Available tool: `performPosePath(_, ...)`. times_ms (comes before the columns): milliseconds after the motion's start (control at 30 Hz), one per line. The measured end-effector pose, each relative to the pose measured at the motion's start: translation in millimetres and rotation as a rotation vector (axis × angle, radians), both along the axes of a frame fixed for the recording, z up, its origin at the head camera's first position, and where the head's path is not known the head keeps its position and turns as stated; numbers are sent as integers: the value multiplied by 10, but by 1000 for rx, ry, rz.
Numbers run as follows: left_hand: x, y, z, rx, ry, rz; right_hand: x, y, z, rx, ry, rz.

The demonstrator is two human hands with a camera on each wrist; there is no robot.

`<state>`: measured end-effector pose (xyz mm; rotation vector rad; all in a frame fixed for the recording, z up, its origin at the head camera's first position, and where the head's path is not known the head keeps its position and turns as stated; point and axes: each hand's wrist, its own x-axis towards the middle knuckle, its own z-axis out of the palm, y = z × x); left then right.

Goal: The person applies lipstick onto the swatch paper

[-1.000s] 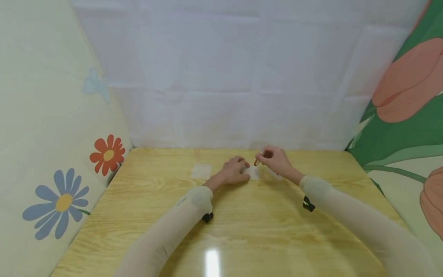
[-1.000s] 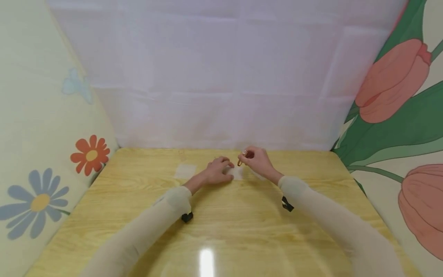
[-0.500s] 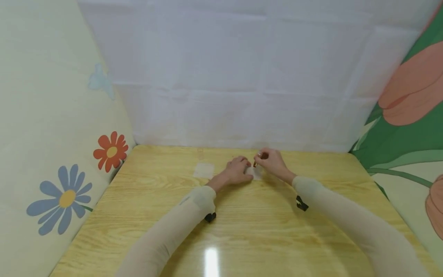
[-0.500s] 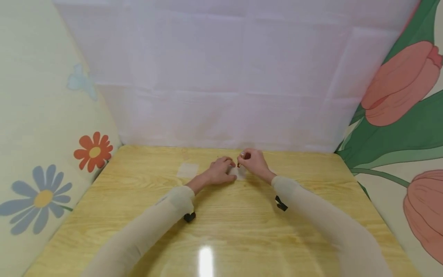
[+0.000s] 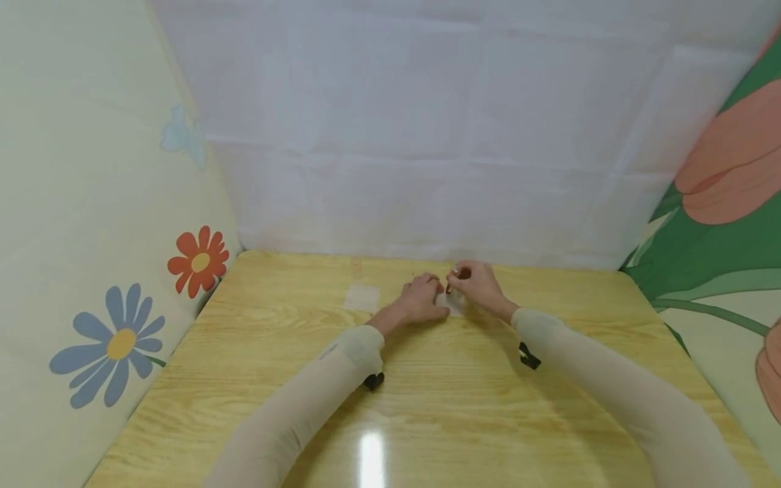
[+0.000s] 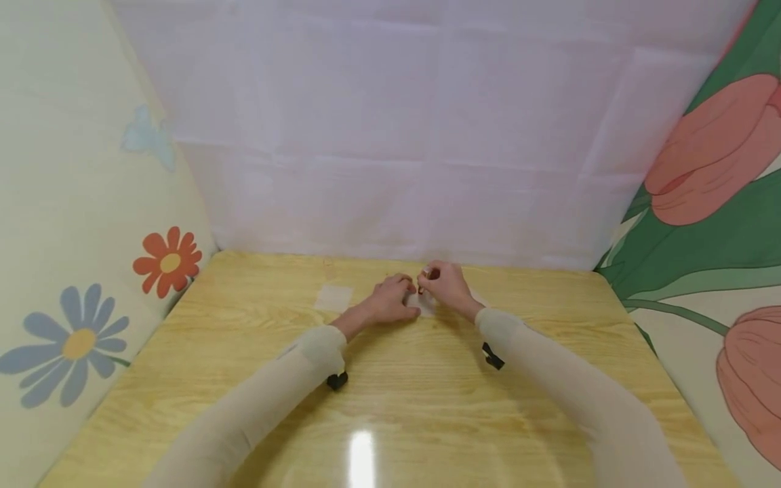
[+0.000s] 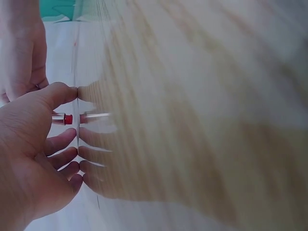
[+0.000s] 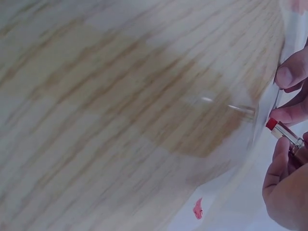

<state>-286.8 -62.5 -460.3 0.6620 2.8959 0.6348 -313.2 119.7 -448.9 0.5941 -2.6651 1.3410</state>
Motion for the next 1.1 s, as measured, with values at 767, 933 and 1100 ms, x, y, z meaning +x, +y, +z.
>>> performPosePath(767,27,24,66,-5,-35,15,-5,9,-17,30,-4,8)
performPosePath(933,23,38,59,-6,-40,19,23,37,-28,20,2,30)
performPosePath(1100,6,37,24,-7,-34,25,71,60,-38,27,-13,44)
